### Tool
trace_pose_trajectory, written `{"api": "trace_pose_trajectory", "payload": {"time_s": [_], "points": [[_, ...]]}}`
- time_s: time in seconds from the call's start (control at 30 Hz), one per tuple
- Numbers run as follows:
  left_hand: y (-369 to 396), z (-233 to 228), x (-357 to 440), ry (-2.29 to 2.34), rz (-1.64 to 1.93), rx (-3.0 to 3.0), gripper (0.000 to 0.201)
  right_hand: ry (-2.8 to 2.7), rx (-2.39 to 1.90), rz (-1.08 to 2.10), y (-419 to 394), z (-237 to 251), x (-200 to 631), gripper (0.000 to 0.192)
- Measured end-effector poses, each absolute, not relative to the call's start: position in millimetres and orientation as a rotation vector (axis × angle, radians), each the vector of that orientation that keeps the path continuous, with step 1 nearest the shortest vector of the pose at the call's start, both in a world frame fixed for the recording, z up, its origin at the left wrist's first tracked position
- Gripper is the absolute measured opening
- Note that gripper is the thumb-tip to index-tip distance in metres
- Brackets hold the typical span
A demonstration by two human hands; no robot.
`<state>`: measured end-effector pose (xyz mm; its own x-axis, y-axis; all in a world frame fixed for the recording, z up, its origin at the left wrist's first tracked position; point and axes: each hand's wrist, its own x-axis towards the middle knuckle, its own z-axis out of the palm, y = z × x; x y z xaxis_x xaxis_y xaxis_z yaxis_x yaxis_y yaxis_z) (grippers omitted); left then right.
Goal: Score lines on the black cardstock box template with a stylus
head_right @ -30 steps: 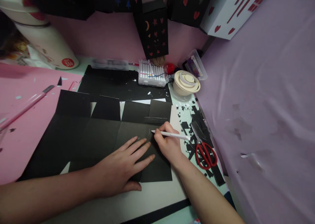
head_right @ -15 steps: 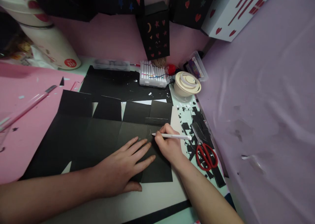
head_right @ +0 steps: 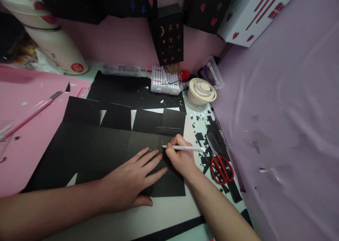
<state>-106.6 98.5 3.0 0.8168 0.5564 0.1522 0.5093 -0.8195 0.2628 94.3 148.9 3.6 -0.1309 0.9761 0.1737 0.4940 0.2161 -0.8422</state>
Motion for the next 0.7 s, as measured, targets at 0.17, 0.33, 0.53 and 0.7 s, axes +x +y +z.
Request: {"api": "trace_pose_trajectory", "payload": {"time_s": [0.17, 0.33, 0.53, 0.7], "points": [[98.6, 3.2, -106.6, 0.83, 0.314, 2.798, 0.082, -1.753, -1.357, 0.844, 148.4, 2.7, 94.3, 0.022], [100.1, 3.0, -106.1, 0.821, 0.32, 2.813, 0.082, -1.757, -1.346, 0.843, 147.8, 4.0, 92.9, 0.023], [99.9, 3.4, -106.1, 0.822, 0.312, 2.813, 0.082, -1.765, -1.339, 0.858, 147.7, 3.8, 92.4, 0.023], [99.6, 3.5, -106.7, 0.826, 0.308, 2.816, 0.082, -1.758, -1.33, 0.871, 148.1, 3.6, 91.9, 0.023]]}}
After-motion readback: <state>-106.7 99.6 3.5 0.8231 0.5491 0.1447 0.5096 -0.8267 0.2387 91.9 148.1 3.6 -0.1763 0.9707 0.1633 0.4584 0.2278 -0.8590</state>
